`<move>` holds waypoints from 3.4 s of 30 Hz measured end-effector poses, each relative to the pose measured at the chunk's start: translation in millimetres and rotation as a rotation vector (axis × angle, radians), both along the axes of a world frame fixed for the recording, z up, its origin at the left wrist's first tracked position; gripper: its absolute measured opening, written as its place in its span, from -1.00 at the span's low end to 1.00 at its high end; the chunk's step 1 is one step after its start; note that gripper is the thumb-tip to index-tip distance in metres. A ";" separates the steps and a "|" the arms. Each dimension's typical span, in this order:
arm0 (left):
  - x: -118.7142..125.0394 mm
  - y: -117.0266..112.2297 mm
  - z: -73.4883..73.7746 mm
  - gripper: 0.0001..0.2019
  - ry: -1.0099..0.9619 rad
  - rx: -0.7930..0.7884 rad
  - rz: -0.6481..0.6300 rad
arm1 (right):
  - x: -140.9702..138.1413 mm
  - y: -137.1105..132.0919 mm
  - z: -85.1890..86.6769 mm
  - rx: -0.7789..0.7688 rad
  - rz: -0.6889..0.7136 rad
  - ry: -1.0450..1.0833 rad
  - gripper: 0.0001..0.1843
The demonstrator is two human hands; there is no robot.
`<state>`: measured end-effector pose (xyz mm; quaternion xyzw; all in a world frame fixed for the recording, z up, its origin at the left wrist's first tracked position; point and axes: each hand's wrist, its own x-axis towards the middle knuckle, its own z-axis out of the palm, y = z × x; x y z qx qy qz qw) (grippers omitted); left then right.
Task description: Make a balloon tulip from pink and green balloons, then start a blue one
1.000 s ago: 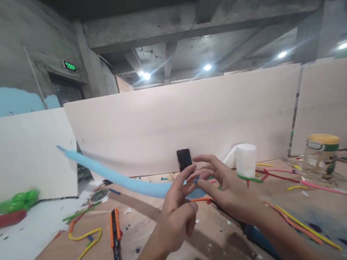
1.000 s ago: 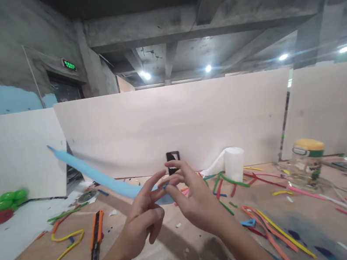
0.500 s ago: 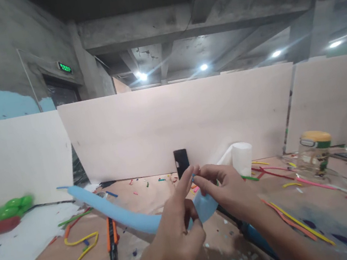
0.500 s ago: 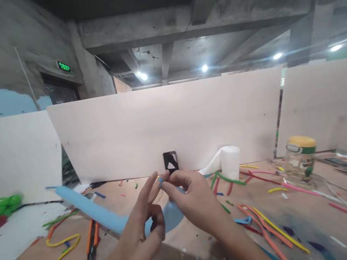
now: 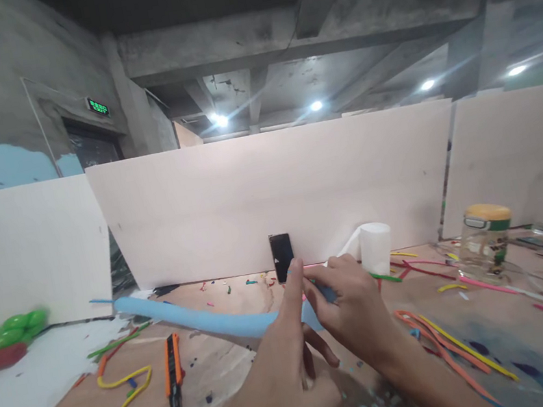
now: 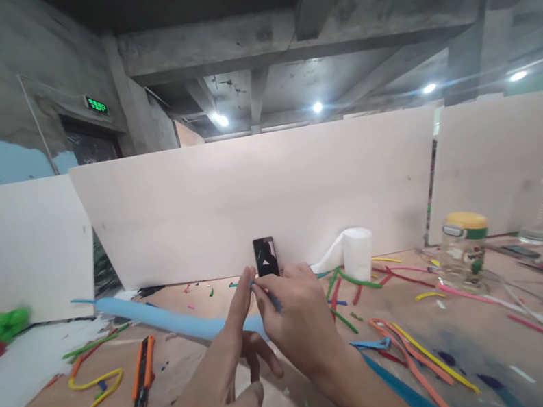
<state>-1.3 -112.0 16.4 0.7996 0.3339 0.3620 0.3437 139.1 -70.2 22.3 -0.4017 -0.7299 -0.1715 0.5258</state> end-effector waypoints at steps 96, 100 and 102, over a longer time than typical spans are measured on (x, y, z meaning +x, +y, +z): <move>-12.2 75.3 36.0 -0.78 0.521 1.285 0.141 | 17.7 40.0 -19.0 -1.397 1.261 0.879 -0.72; -10.8 76.0 35.9 -0.76 0.475 1.168 0.161 | 16.0 44.1 -22.4 -1.439 1.349 0.899 -0.78; -9.9 78.0 37.8 -0.78 0.445 1.060 0.139 | 15.2 45.9 -24.3 -1.448 1.385 0.893 -0.80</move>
